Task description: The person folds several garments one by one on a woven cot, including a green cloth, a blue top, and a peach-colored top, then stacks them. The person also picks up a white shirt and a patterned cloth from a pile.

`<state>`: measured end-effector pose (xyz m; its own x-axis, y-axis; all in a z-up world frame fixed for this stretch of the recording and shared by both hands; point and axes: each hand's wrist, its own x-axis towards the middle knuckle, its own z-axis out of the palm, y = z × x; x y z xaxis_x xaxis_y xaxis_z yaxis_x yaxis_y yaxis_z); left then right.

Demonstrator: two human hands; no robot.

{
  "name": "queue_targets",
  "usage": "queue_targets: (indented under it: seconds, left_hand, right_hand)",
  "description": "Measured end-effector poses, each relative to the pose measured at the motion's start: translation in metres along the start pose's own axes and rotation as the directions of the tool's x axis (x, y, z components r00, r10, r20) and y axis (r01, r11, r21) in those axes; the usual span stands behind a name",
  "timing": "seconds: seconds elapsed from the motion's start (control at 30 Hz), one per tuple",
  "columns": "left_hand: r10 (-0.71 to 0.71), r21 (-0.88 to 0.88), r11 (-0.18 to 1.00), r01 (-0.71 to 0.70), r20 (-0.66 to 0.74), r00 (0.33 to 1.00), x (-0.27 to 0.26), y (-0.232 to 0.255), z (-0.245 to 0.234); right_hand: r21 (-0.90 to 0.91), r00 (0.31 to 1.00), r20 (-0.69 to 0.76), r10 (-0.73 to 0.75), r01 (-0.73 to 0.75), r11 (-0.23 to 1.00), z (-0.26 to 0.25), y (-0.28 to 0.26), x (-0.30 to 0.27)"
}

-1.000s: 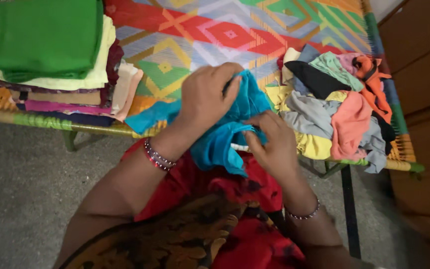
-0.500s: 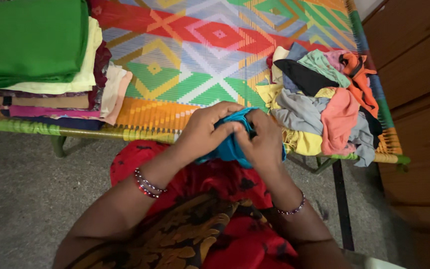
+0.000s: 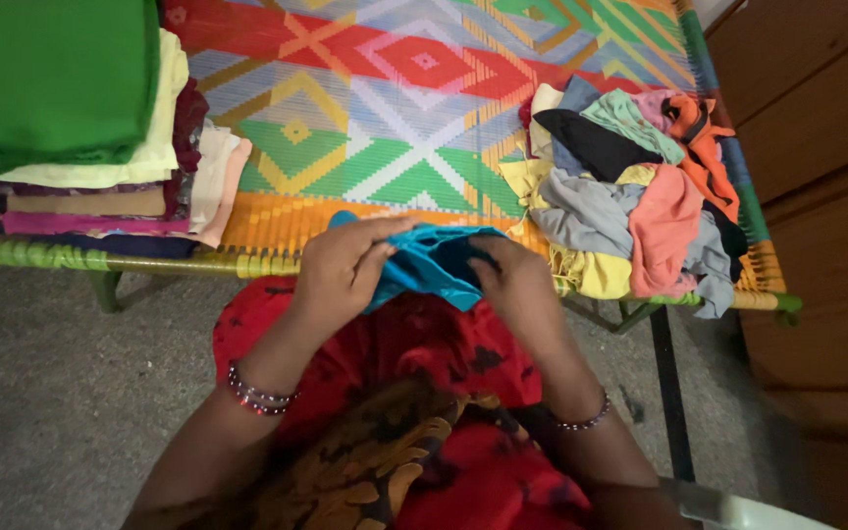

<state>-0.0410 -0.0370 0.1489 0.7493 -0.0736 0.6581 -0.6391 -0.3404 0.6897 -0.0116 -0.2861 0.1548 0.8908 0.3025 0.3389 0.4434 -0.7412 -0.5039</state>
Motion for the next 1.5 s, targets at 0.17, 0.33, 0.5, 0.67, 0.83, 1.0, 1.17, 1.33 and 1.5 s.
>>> queue_targets:
  seconds: [0.17,0.33,0.5,0.67,0.83,1.0,1.17,1.33,1.5]
  left_hand:
    - [0.059,-0.114,0.992,-0.054,0.043,0.997,-0.018,-0.007,-0.005]
    - [0.071,-0.071,0.995,-0.067,0.054,0.996,-0.023,-0.011,-0.010]
    - [0.196,-0.078,0.977,-0.197,-0.016,0.980,-0.021,-0.016,-0.012]
    - [0.120,-0.065,0.990,-0.127,-0.100,0.988,-0.015,-0.016,-0.018]
    - [0.069,0.134,0.990,-0.050,-0.140,0.988,-0.011,-0.011,-0.038]
    - [-0.155,-0.149,0.981,0.122,-0.234,0.960,-0.017,-0.001,-0.036]
    - [0.020,-0.101,0.994,-0.035,-0.151,0.988,-0.015,-0.001,-0.043]
    - [0.104,0.041,0.994,-0.103,-0.021,0.994,-0.011,-0.004,-0.056]
    - [0.017,-0.102,0.995,-0.014,0.033,0.999,-0.011,-0.004,-0.048]
  right_hand:
    - [-0.208,0.997,-0.072,-0.026,0.011,0.978,0.019,-0.017,-0.010]
    - [-0.319,1.000,0.019,0.013,-0.007,0.948,0.023,-0.024,-0.012]
    - [-0.313,0.997,0.027,-0.069,0.074,0.947,0.025,-0.031,-0.019]
    - [-0.152,0.986,-0.054,-0.157,0.147,0.977,0.012,-0.021,-0.026]
    - [-0.126,0.982,0.071,-0.174,0.182,0.975,0.003,-0.021,-0.034]
    - [-0.100,0.924,0.137,-0.357,0.371,0.923,-0.009,-0.041,-0.050]
    - [-0.137,0.916,0.171,-0.363,0.387,0.912,0.005,-0.060,-0.052]
    - [-0.327,0.981,0.110,-0.162,0.190,0.926,0.020,-0.052,-0.045]
    - [-0.258,0.975,0.076,-0.211,0.224,0.940,0.032,-0.043,-0.044]
